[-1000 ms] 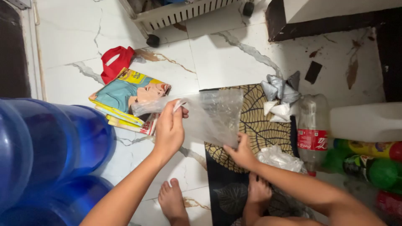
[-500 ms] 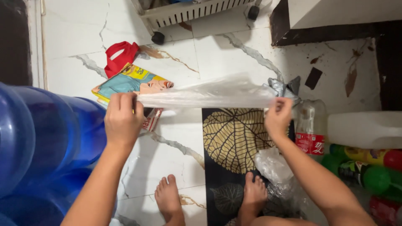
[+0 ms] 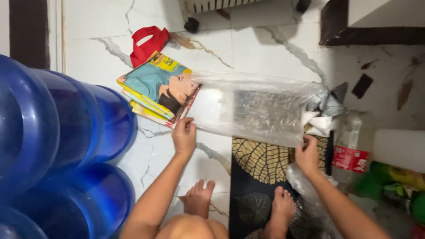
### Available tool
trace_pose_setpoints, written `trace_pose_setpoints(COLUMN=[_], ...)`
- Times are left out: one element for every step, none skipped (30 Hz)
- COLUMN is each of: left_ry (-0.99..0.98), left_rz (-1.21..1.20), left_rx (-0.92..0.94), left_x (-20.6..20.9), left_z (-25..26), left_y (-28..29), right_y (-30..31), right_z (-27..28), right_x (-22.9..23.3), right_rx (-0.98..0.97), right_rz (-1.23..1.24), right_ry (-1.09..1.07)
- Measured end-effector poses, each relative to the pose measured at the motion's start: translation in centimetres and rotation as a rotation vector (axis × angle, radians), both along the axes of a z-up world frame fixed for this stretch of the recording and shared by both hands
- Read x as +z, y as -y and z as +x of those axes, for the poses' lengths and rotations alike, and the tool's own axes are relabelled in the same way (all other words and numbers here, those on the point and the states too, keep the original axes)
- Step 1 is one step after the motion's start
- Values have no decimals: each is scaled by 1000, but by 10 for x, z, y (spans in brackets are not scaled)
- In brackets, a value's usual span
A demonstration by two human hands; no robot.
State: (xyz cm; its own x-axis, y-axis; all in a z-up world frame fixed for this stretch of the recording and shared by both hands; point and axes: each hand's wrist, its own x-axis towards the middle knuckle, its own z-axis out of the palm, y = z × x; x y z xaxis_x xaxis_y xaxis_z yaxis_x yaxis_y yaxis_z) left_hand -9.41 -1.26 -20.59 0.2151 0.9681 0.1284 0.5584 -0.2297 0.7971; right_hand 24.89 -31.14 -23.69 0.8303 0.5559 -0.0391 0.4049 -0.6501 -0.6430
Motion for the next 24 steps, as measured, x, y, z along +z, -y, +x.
trace_pose_setpoints(left_ry=[52,104,102,143,187,187,171,155,156,162,167,167,175,183,182,188,193,192,168,145,147,137,129,133], left_rz=[-94,-188,-190,-163,-134,-134,-5,123,124,174,223,222,259,296,294,335,373,369,398,426,421,428,439,438], left_rx=[25,50,52,48,47,52,-4,-60,-59,-114,-170,-171,-227,-284,-278,-325,-372,-367,-407,-447,-452,-472,-494,-500], left_x=[-5,-9,-8,-7,-6,3,12,21,32,42,53,58,62,66,66,65,64,65,64,64,66,68,69,63], left_z=[1,2,2,2,3,3,3,3,4,5,6,5,6,6,4,2,0,-2,-4,-4,-4,-3,-1,-1], left_y=[-1,-3,-2,0,1,0,2,4,1,-1,-2,-3,-5,-8,-10,-13,-14,-18,-21,-24,-25,-26,-28,-26], right_y=[0,-1,-6,-11,-16,-45,-70,-94,-125,-155,-185,-204,-225,-246,-258,-270,-280,-281,-282,-282,-282,-282,-283,-288], right_z=[0,0,-1,-2,-2,-15,-29,-43,-61,-80,-98,-116,-132,-149,-155,-161,-168,-168,-167,-164,-165,-165,-163,-168], right_x=[2,4,20,37,54,75,96,117,129,141,153,155,156,157,157,156,155,149,142,136,132,128,124,120], right_rx=[46,93,95,151,210,215,351,485,486,649,809,808,785,760,765,714,659,663,630,596,589,584,580,572], right_rz=[-68,-135,-137,-130,-119,-119,-78,-35,-35,47,130,129,93,57,54,0,-56,-61,-66,-72,-75,-66,-53,-51], right_ry=[-60,-121,-123,94,313,314,145,-25,-24,-73,-125,-125,-229,-332,-334,-425,-516,-519,-600,-682,-683,-731,-775,-772])
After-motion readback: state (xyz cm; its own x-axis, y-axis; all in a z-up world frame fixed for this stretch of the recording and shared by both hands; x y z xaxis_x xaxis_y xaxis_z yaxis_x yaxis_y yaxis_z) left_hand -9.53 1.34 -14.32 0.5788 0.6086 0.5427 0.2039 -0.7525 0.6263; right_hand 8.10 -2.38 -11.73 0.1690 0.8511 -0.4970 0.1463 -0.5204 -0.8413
